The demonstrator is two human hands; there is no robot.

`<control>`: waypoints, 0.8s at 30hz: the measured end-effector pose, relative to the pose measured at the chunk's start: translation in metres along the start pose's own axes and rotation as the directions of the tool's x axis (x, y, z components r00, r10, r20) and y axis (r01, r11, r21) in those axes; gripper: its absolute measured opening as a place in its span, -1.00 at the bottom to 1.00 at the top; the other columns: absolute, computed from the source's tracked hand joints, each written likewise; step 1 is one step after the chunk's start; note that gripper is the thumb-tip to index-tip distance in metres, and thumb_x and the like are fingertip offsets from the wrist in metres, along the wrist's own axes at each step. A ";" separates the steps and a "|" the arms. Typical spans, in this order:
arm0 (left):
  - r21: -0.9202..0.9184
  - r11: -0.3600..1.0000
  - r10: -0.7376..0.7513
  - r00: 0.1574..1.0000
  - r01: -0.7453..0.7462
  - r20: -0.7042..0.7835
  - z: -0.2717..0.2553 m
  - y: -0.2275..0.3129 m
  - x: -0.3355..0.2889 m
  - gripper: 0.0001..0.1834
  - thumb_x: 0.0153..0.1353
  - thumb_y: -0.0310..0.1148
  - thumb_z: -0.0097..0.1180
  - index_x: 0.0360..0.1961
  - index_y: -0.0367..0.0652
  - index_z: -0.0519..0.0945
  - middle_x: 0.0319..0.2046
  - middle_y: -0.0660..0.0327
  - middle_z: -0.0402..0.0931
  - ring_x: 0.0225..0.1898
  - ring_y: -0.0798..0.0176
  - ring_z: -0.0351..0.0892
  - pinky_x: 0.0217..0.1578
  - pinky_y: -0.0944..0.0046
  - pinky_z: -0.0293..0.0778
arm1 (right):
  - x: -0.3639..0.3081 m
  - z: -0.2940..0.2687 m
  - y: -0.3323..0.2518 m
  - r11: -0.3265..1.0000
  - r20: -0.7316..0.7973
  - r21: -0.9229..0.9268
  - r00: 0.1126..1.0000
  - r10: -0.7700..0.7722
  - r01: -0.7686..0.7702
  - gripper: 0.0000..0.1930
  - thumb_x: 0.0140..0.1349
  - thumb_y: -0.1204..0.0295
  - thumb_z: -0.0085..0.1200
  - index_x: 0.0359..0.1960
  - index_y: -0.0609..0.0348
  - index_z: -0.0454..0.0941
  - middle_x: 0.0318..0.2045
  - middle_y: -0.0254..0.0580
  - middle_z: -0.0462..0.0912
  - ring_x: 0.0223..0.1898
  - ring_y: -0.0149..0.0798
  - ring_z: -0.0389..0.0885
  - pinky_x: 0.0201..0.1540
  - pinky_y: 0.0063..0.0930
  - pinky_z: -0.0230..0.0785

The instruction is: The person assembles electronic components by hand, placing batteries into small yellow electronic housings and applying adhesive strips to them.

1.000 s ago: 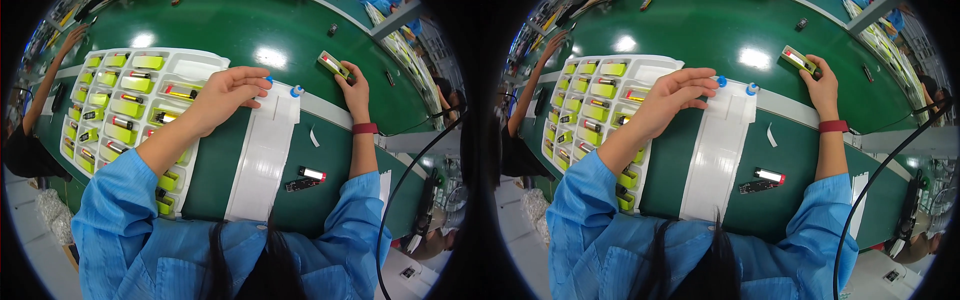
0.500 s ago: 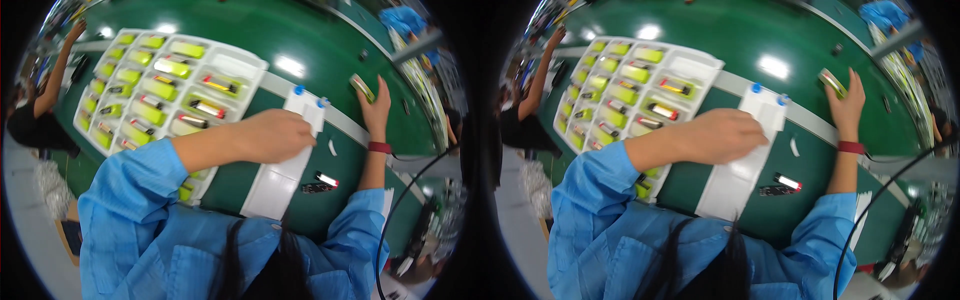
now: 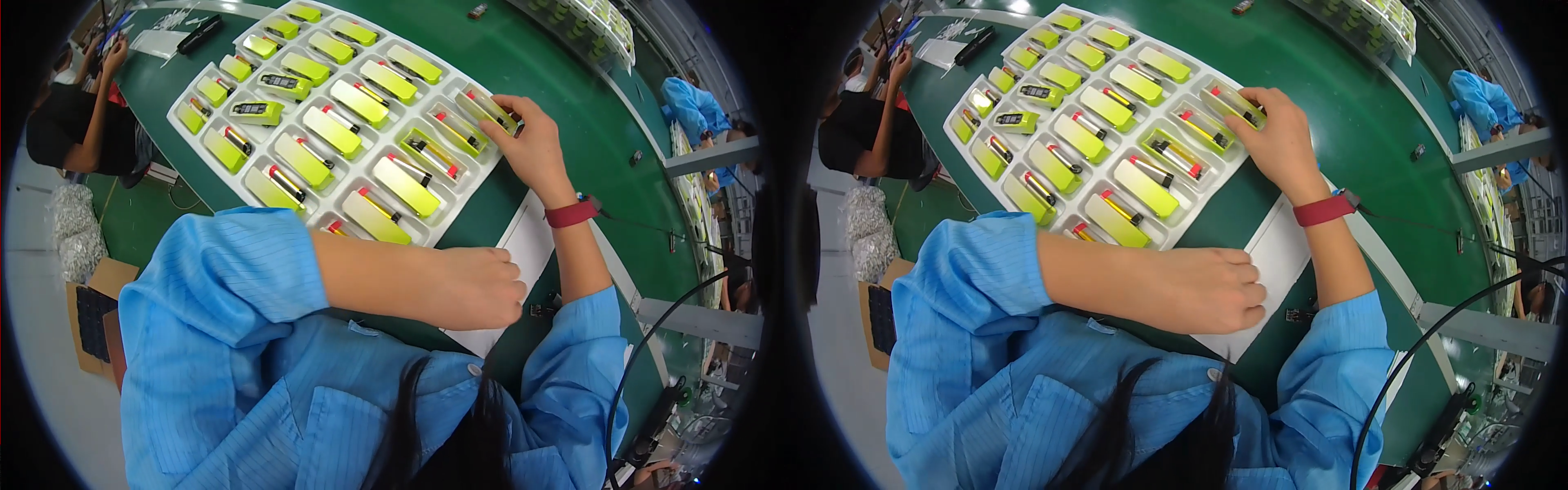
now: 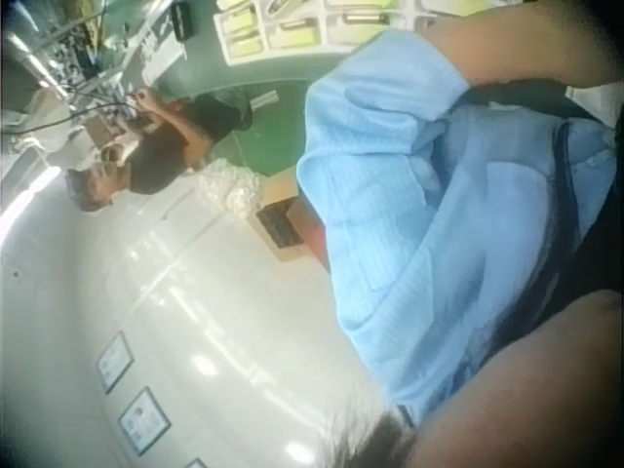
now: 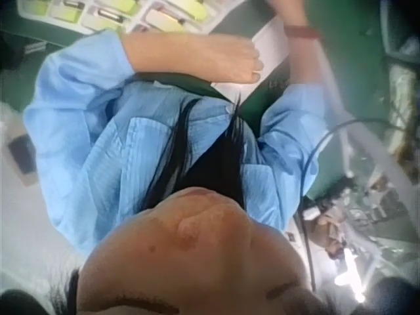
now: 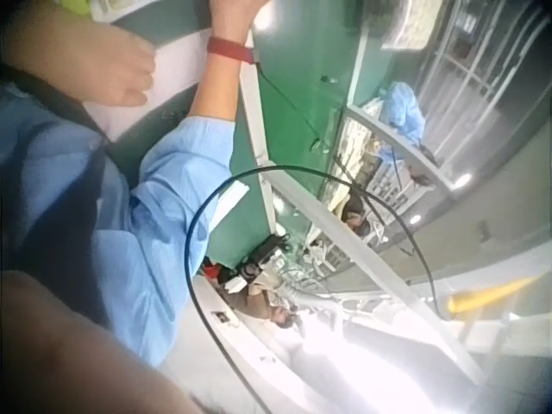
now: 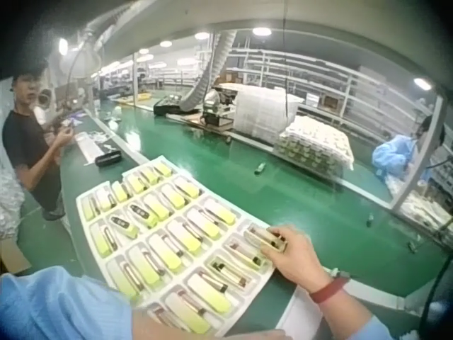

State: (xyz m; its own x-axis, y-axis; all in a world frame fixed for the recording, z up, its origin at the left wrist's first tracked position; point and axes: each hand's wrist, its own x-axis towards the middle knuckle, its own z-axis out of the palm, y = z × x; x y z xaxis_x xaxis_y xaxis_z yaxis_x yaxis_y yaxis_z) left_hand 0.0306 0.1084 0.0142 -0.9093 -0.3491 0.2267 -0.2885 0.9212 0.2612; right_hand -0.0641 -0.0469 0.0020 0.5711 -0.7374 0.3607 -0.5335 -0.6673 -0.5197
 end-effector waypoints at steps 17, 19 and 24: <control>-0.223 0.900 -0.435 0.769 0.374 -0.468 0.001 0.011 -0.129 -0.67 -0.05 -0.35 0.26 -0.22 -0.18 0.54 -0.18 0.14 0.47 -0.11 0.07 0.44 0.00 0.06 0.31 | 0.002 0.007 0.005 0.996 0.086 -0.001 0.992 0.090 -0.090 -0.71 0.05 0.40 0.12 -0.19 0.27 0.51 -0.27 -0.03 0.56 -0.38 -0.13 0.51 -0.27 -0.39 0.38; -0.229 0.897 -0.441 0.773 0.377 -0.456 0.004 0.013 -0.132 -0.66 -0.06 -0.34 0.26 -0.21 -0.17 0.54 -0.17 0.14 0.47 -0.09 0.06 0.43 0.00 0.08 0.30 | -0.001 0.008 0.011 0.999 0.020 -0.018 0.999 -0.051 0.051 -0.72 0.07 0.41 0.09 -0.18 0.26 0.52 -0.25 -0.03 0.56 -0.37 -0.12 0.52 -0.27 -0.40 0.40; -0.169 0.887 -0.456 0.756 0.430 -0.470 0.005 0.031 -0.134 -0.54 -0.12 -0.20 0.31 -0.15 -0.12 0.53 -0.07 0.13 0.42 0.00 0.07 0.38 0.10 -0.06 0.16 | 0.015 -0.011 0.034 0.990 -0.076 0.028 0.987 0.138 -0.136 -0.73 0.13 0.40 0.01 -0.14 0.23 0.52 -0.24 -0.03 0.57 -0.28 -0.14 0.56 -0.20 -0.41 0.41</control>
State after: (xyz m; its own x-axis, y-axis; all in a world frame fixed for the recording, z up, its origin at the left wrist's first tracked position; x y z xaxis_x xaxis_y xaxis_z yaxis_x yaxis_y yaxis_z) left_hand 0.1418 0.1841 -0.0124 -0.4149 -0.7648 0.4929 -0.5961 0.6377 0.4878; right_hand -0.0808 -0.0816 -0.0017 0.4424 -0.8284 0.3435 -0.5884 -0.5572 -0.5859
